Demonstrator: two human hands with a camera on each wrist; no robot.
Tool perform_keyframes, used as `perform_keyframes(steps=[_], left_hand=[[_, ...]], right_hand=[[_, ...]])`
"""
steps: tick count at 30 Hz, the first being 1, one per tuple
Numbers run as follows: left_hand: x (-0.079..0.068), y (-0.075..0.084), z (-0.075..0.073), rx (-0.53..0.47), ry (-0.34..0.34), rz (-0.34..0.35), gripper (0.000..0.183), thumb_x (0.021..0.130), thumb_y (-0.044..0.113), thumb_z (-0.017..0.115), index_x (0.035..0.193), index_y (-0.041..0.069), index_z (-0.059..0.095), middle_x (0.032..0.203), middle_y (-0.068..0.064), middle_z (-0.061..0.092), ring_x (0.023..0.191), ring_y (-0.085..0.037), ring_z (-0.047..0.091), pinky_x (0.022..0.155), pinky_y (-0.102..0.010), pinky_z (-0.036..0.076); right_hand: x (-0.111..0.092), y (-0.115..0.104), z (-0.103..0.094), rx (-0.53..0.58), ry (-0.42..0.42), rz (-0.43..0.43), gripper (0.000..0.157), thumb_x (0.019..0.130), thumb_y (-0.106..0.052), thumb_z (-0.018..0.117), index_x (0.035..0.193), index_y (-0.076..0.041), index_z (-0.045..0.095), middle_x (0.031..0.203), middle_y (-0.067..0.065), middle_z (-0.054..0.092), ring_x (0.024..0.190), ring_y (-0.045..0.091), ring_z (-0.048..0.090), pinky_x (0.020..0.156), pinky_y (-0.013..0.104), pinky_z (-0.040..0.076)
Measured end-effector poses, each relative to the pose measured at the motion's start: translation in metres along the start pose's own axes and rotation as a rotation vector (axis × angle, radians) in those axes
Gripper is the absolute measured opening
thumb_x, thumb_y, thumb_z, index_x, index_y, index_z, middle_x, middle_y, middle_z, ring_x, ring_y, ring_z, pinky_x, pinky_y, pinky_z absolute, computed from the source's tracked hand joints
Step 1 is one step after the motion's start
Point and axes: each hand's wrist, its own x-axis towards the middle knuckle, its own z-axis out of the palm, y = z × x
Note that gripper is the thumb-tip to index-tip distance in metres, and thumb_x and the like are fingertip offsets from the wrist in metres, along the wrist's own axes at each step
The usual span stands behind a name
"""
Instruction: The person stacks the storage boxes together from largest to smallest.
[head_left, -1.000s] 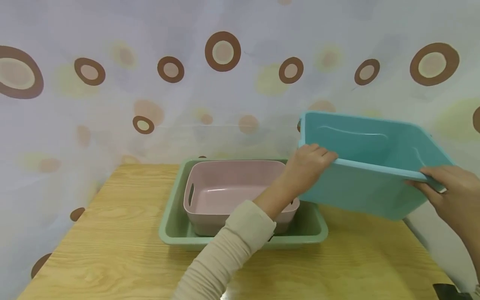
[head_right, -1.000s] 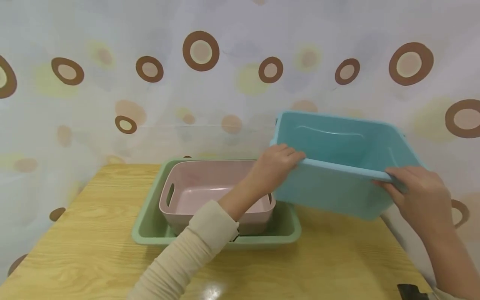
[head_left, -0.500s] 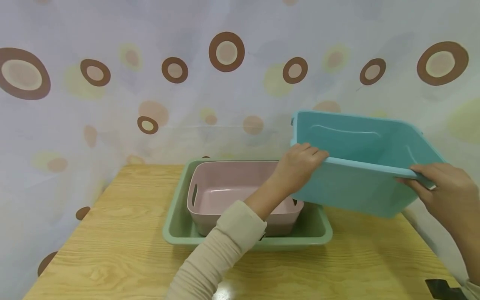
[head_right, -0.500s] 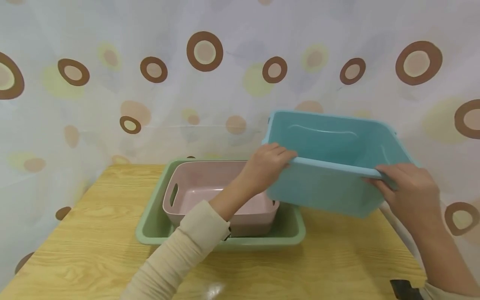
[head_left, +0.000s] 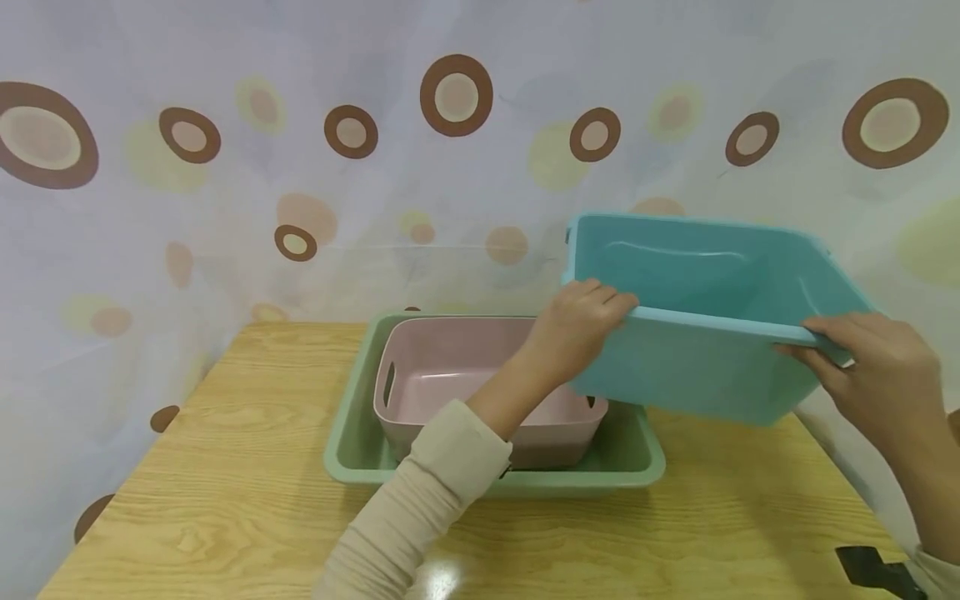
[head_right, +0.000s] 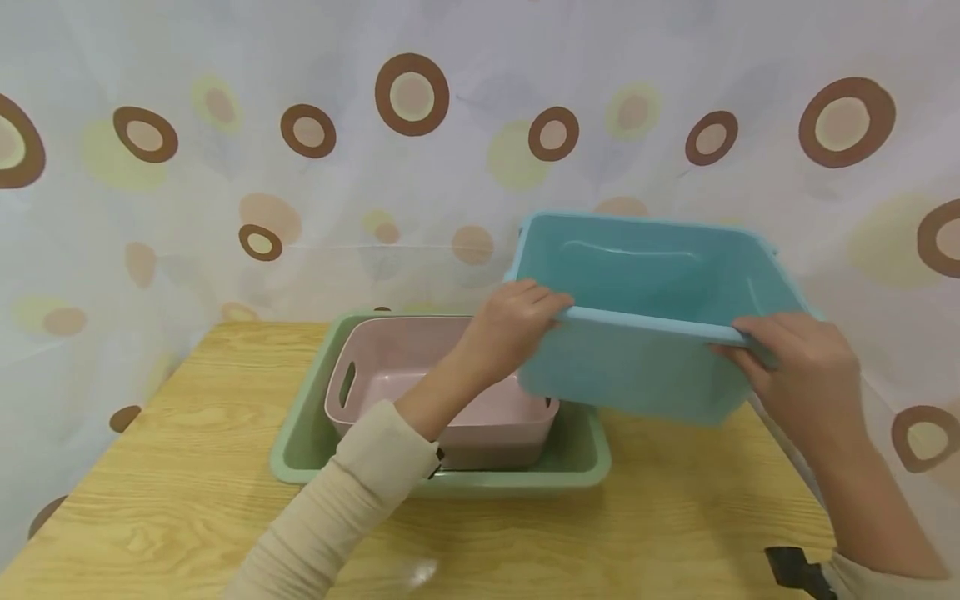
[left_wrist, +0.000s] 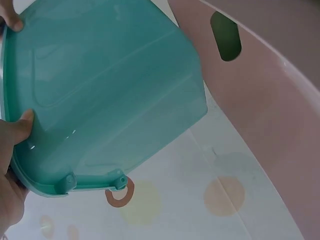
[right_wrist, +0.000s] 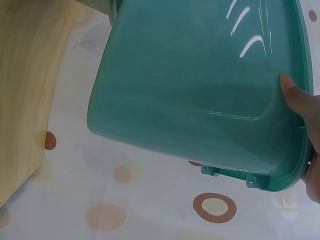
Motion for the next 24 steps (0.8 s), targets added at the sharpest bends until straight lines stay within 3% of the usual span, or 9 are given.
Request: perform_keyframes(steps=[10, 16, 21, 24], left_hand=[[-0.013, -0.01, -0.007, 0.005, -0.003, -0.004, 0.018, 0.084, 0.016, 0.065, 0.102, 0.013, 0.067, 0.096, 0.003, 0.07, 0.085, -0.011, 0.063, 0.073, -0.018, 0.049], [-0.017, -0.015, -0.01, 0.002, 0.011, -0.004, 0.018, 0.083, 0.016, 0.065, 0.101, 0.011, 0.067, 0.094, 0.002, 0.07, 0.083, -0.013, 0.062, 0.073, -0.019, 0.049], [-0.023, -0.019, -0.013, -0.003, 0.024, -0.001, 0.016, 0.084, 0.014, 0.064, 0.099, 0.01, 0.067, 0.093, 0.001, 0.07, 0.081, -0.014, 0.062, 0.07, -0.02, 0.049], [-0.027, -0.021, -0.015, -0.008, 0.039, 0.001, 0.015, 0.084, 0.012, 0.064, 0.098, 0.009, 0.067, 0.092, 0.0, 0.07, 0.079, -0.014, 0.062, 0.069, -0.02, 0.048]], right_hand=[[0.005, -0.011, 0.01, 0.031, 0.025, -0.004, 0.076, 0.084, -0.063, 0.036, 0.08, 0.007, 0.065, 0.068, 0.024, 0.062, 0.062, 0.04, 0.056, 0.061, 0.049, 0.043], [0.012, -0.016, 0.01, 0.032, -0.005, -0.032, 0.074, 0.084, -0.06, 0.038, 0.08, 0.008, 0.065, 0.067, 0.023, 0.063, 0.063, 0.038, 0.058, 0.061, 0.042, 0.042], [0.014, -0.023, 0.014, 0.064, 0.005, -0.004, 0.073, 0.083, -0.061, 0.038, 0.08, 0.007, 0.066, 0.068, 0.022, 0.063, 0.065, 0.038, 0.058, 0.065, 0.042, 0.042], [0.015, -0.027, 0.015, 0.075, -0.005, 0.013, 0.072, 0.082, -0.061, 0.04, 0.081, 0.006, 0.066, 0.07, 0.022, 0.064, 0.068, 0.038, 0.059, 0.071, 0.036, 0.044]])
